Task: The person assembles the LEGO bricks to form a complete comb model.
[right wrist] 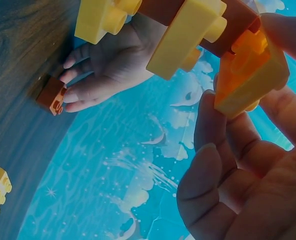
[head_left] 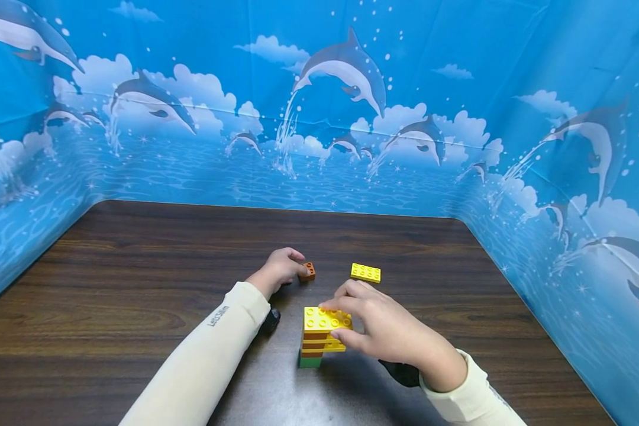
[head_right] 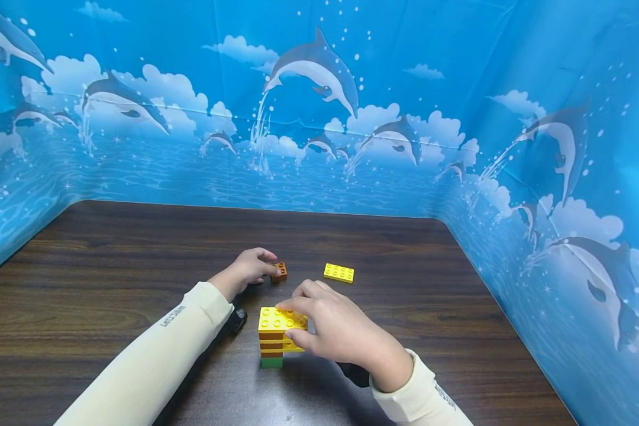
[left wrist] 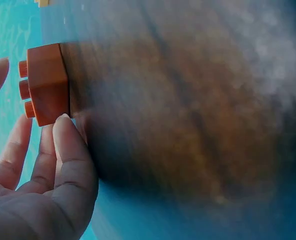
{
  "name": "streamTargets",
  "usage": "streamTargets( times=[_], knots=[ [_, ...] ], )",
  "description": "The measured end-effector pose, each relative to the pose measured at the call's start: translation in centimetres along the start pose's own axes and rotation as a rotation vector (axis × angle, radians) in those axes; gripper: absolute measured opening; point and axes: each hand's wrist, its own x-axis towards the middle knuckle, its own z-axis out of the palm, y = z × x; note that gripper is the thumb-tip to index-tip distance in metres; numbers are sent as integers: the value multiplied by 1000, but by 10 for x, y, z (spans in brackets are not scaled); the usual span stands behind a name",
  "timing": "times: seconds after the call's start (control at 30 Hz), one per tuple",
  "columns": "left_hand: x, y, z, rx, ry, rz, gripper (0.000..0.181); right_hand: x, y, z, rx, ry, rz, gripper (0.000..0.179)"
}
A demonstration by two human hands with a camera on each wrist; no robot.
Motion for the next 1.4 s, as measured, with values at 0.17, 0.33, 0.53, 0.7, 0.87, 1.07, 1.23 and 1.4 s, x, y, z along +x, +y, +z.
streamTargets(
  times=[0.17, 0.33, 0.53, 0.7, 0.87, 1.07, 1.23, 1.4],
  knots=[
    [0, 2, 3, 58, 8, 24, 36, 0, 0, 0, 3, 1, 1, 34],
    [-2, 3, 7, 96, 10, 52, 38, 0, 0, 0, 5, 2, 3, 34],
    [-5, 7, 8, 144, 18, 41, 38, 0, 0, 0, 10, -2, 13, 34],
    [-3, 8, 9, 180, 20, 41, 37, 0, 0, -1, 7, -3, 14, 34],
    [-2, 8, 9, 196, 23, 34, 35, 0, 1, 0, 7, 3, 7, 33],
    [-4, 6, 6, 164, 40, 50, 30, 0, 2, 2, 12, 6, 3, 35],
    [-6, 3, 1, 79, 36, 103, 31, 0, 2, 2, 16, 9, 4, 35],
    [-11, 5, -7, 37, 33, 158, 31, 0, 1, 2, 12, 10, 8, 35]
  ],
)
